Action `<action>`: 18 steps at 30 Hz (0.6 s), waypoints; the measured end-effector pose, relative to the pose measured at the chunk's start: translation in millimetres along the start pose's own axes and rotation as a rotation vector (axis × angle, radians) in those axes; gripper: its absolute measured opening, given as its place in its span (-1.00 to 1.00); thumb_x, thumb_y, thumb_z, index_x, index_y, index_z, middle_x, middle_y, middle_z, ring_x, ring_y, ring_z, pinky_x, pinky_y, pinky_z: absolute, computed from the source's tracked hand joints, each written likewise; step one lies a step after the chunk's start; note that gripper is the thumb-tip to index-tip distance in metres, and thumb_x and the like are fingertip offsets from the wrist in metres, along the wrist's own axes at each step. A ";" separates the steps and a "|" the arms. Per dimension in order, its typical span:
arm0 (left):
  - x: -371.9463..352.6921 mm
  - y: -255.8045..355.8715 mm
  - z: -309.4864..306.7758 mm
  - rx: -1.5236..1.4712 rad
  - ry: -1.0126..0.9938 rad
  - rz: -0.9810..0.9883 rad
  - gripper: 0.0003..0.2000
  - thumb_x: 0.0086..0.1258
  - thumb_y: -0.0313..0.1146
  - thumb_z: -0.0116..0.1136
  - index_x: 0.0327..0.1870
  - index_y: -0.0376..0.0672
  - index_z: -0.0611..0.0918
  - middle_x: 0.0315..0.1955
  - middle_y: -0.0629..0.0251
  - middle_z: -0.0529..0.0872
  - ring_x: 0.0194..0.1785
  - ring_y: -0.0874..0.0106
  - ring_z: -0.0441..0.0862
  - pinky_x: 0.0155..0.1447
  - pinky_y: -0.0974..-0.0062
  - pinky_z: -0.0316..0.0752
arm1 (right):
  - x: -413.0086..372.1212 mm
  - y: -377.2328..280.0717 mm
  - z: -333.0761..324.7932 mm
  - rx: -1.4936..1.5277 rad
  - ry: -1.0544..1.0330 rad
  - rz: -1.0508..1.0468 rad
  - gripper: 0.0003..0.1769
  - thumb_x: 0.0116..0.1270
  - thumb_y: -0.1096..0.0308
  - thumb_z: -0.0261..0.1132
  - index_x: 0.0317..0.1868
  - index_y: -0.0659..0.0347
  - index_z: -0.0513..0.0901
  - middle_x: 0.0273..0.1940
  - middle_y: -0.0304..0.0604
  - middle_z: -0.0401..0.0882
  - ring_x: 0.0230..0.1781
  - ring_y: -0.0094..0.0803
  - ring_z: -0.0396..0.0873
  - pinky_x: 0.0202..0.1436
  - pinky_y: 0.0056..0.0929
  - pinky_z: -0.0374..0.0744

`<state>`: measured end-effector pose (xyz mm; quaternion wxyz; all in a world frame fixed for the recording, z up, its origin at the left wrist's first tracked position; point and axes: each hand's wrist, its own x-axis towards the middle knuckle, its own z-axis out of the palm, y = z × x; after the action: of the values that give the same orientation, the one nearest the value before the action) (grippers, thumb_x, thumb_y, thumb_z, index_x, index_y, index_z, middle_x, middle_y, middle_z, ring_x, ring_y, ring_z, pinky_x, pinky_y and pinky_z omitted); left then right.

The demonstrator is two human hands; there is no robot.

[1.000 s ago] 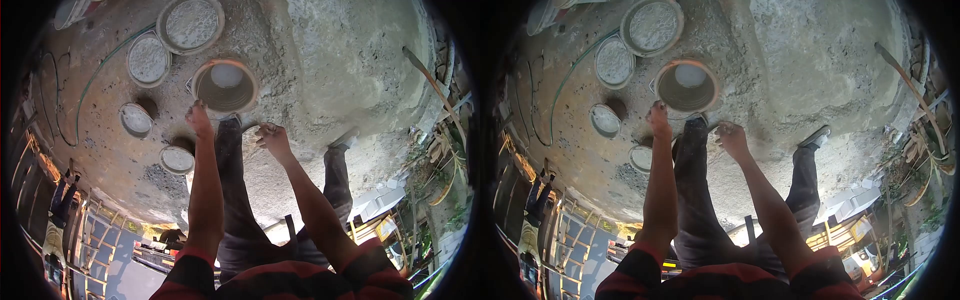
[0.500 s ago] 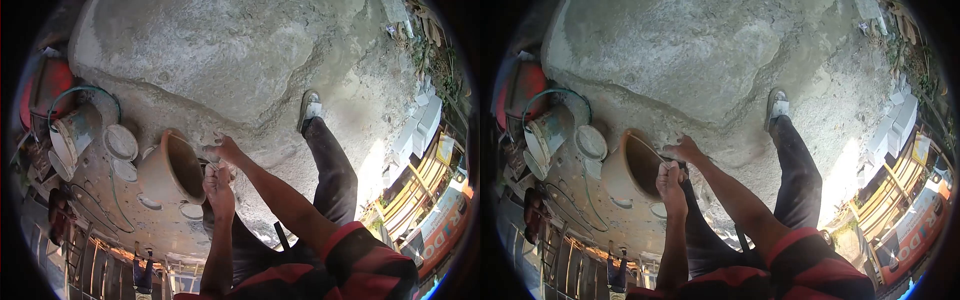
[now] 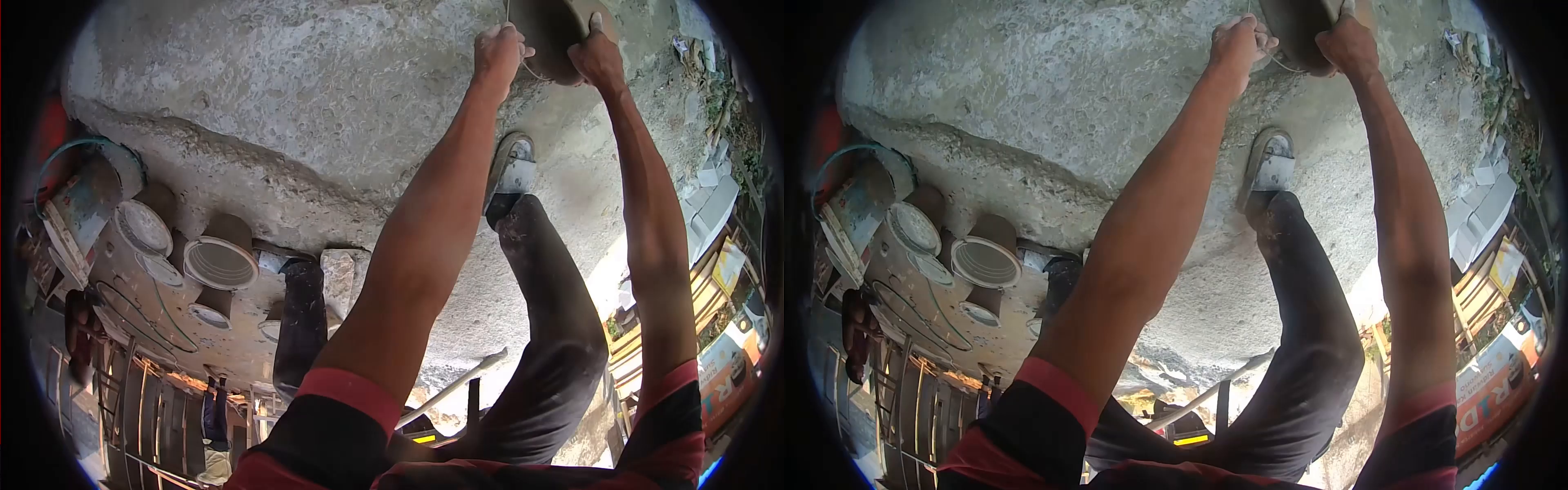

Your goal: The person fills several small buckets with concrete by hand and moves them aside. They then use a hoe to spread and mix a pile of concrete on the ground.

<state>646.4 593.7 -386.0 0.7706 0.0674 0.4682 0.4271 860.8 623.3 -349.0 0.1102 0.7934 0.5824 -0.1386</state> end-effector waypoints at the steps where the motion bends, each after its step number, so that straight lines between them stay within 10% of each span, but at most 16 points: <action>1: 4.9 -2.2 -16.8 0.023 0.032 -0.046 -0.75 0.55 -0.28 0.09 -0.26 -0.31 0.63 -0.43 0.31 0.60 -0.38 0.43 0.57 -0.09 0.33 0.59 | -6.1 -18.3 30.1 -0.154 0.133 -0.025 -0.06 0.26 0.22 0.21 0.58 0.54 0.17 -0.25 0.40 0.76 -0.24 0.26 0.79 -0.08 -0.01 0.77; 18: -167.4 182.7 -383.7 0.238 0.228 -0.070 -0.81 0.60 -0.33 0.08 -0.23 -0.24 0.60 -0.42 0.42 0.49 -0.32 0.51 0.45 0.02 0.46 0.51 | -219.2 -391.6 150.1 0.345 -0.001 -0.092 -0.06 0.16 0.30 0.28 0.58 0.44 0.26 -0.30 0.35 0.74 -0.22 0.30 0.75 -0.06 0.03 0.72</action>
<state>205.7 473.7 -394.8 0.7136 0.0931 0.6019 0.3462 411.1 493.3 -418.6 -0.0338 0.7730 0.5855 -0.2419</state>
